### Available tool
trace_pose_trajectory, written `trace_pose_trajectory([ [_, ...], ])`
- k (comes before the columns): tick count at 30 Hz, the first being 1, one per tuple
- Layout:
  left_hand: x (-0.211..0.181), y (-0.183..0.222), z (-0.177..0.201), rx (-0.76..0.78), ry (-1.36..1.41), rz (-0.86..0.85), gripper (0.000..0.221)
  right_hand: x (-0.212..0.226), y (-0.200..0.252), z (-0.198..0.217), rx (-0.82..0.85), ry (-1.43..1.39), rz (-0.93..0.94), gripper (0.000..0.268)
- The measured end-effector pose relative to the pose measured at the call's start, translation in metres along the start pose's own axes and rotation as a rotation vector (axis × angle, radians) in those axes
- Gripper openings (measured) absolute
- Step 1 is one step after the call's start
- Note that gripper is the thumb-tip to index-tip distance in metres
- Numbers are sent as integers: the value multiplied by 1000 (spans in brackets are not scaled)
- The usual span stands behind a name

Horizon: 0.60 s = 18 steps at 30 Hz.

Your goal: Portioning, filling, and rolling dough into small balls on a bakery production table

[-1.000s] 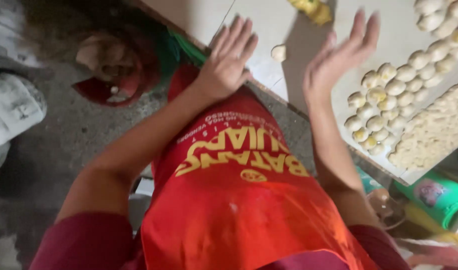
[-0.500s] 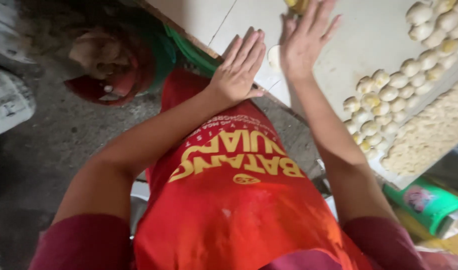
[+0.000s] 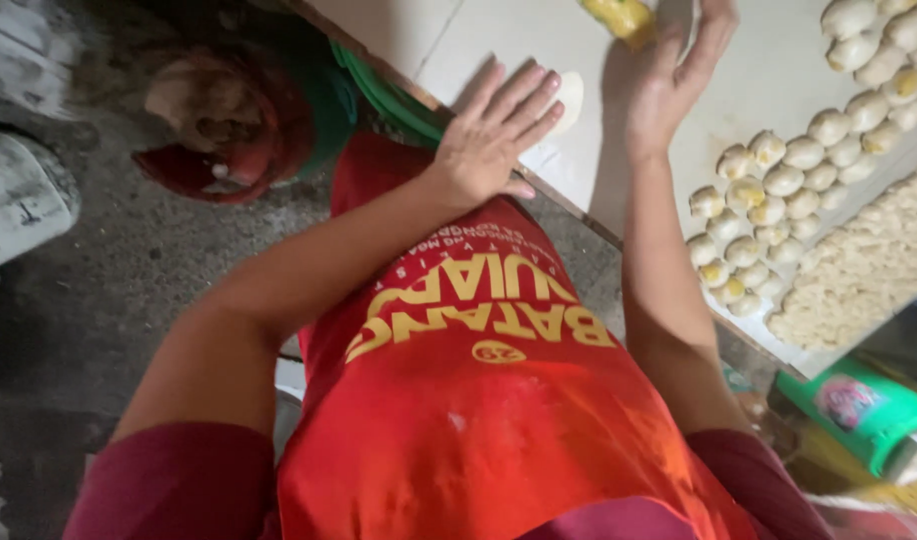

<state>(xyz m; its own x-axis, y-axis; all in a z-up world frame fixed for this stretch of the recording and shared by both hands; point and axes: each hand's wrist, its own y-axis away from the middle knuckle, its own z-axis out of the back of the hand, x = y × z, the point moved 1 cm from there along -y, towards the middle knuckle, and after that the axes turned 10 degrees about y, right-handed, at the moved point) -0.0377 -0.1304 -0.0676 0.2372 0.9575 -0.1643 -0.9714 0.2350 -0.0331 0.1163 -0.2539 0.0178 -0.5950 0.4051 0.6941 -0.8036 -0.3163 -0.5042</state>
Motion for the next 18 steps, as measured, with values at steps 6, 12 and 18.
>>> trace_pose_trajectory([
  [6, 14, 19, 47, -165, -42, -19, 126, -16, 7, 5, 260, -349, -45, 36],
  [12, 18, 18, 70, -125, 440, 2, 97, -18, -4, -3, 185, -13, -25, 10],
  [18, 53, 33, 119, 119, 458, 291, 68, -3, -7, 7, 315, 60, 150, 18],
])
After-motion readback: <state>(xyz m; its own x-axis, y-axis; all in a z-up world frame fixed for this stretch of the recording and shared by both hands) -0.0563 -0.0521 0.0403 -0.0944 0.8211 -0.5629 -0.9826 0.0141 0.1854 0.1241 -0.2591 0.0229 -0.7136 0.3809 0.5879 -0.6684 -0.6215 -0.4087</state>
